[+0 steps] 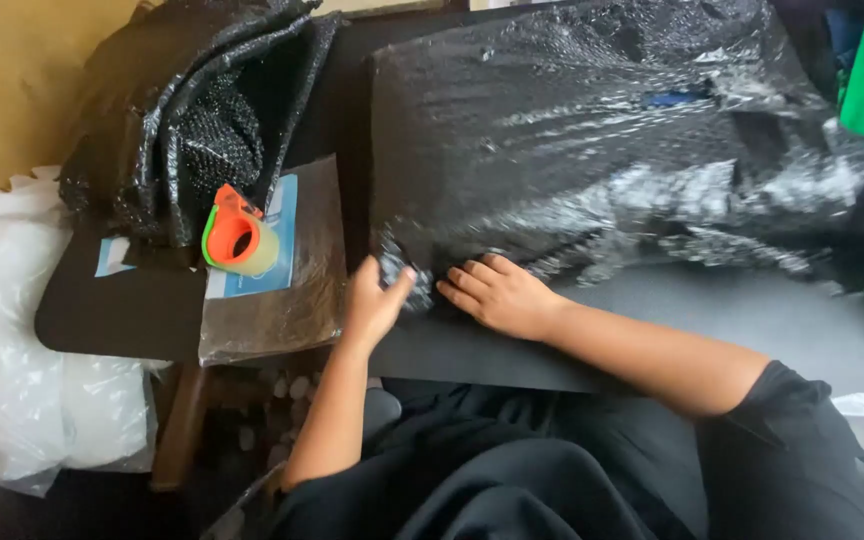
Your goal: Wrapping a pillow in black bubble wrap and cleaning it with a duster.
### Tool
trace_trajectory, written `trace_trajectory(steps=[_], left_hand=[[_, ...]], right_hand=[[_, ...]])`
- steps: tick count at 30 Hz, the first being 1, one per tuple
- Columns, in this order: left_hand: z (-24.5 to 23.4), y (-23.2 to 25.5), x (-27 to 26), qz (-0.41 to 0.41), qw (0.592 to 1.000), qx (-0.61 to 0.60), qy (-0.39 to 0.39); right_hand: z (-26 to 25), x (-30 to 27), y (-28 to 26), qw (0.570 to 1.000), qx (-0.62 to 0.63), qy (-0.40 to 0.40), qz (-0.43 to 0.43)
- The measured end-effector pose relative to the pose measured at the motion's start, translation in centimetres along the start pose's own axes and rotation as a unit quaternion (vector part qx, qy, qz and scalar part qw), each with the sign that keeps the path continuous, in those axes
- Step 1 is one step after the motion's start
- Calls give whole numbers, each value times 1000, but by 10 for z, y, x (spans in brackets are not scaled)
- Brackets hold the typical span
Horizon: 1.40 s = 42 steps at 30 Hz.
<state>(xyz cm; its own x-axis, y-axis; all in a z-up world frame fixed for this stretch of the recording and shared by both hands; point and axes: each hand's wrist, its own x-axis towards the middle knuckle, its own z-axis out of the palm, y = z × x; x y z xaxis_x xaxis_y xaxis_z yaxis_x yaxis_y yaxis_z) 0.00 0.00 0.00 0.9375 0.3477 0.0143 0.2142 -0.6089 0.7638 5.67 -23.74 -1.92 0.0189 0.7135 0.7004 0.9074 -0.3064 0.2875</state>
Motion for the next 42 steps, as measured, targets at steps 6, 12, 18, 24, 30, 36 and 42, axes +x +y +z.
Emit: trace_trajectory(steps=[6, 12, 18, 24, 30, 36, 42], left_hand=[[-4, 9, -40, 61, 979, -150, -126], [4, -47, -50, 29, 984, -156, -83], [9, -35, -54, 208, 964, -162, 38], [48, -66, -49, 571, 789, 77, 212], [46, -41, -54, 590, 767, 160, 195], [59, -45, -33, 617, 752, 169, 157], [49, -38, -16, 603, 761, 226, 77]], right_hand=[[-9, -15, 1, 1000, -5, 2, 9], [-31, -36, -4, 999, -43, 5, 33], [-15, -52, 13, 996, -77, 13, 34], [-11, -52, 1, 993, -48, -62, 93], [-5, -45, -10, 981, -55, -128, 136], [18, -56, -10, 990, -57, -98, 87], [4, -58, -14, 998, -12, -40, 43]])
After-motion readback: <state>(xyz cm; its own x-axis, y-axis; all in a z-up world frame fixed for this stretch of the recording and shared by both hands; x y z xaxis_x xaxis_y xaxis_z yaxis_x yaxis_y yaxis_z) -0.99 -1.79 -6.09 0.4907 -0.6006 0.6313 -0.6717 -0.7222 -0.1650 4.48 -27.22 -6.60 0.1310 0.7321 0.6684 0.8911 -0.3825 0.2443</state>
